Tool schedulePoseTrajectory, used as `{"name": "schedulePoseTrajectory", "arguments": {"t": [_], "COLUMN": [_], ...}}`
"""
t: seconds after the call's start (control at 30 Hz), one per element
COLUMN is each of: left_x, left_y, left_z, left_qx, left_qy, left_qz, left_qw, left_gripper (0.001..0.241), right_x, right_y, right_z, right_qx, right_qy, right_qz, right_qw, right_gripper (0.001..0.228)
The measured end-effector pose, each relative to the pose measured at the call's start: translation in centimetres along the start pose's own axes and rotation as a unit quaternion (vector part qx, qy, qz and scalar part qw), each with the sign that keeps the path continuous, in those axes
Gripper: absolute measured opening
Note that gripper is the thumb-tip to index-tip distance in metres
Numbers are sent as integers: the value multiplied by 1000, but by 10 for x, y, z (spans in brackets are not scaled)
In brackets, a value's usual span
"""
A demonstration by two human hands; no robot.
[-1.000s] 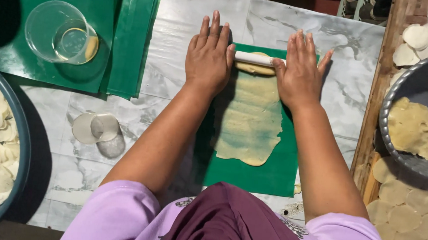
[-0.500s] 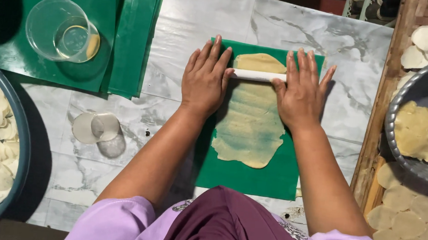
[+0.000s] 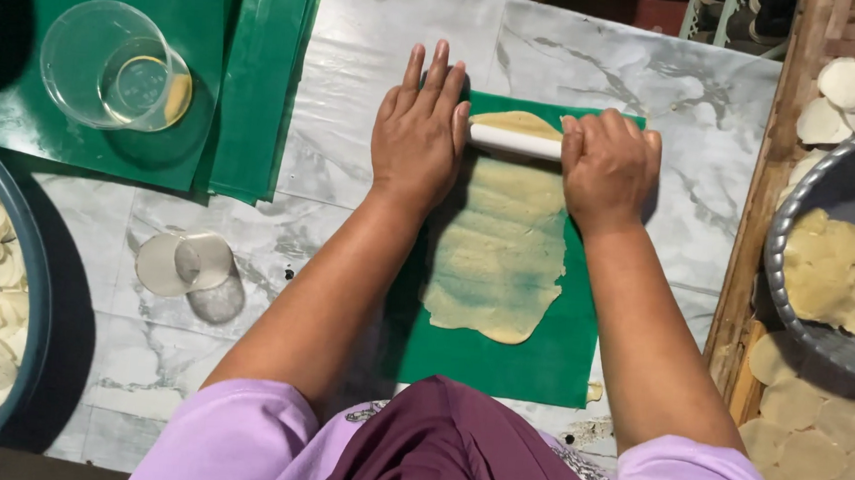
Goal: Rolling out small portions of dough into thin sheets using a small rolling pin on a green mat.
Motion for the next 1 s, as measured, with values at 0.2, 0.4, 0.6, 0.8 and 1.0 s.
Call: {"name": "schedulePoseTrajectory", "arguments": {"t": [0.2,0.4,0.6,0.8,1.0], "left_x": [14,25,-10,40,13], "left_y": [10,18,-20,53,38], "left_z": [-9,-14,-6,-28,-19], "left_qx": [-32,-54,-33,-105,-73], "left_qy": [18,37,-5,9,13], "left_qz": [-45,-84,-83,-166,-175], "left_qw": [998,994,996,981,982], "left_gripper": [52,57,56,61,61], "right_x": [-2,16,-22,12,0], "right_y": [31,23,-10,69,54], "right_z": [-11,-7,-33,-11,-15], "right_qx": [97,135,78,170,139], "right_qy": [13,-26,23,33,14], "right_qz": [-42,-147,-131,-270,-242], "right_qw": [994,980,988,947,960], "right_gripper": [22,66,62,65,66]}}
Point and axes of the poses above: each hand's wrist, its own y-axis towards the middle knuckle, its own x-axis out of the palm, z = x × y, the point moved 3 cm from there along y, towards the middle knuckle, and after that the axes turned 2 degrees about x, right-handed, at the moved point
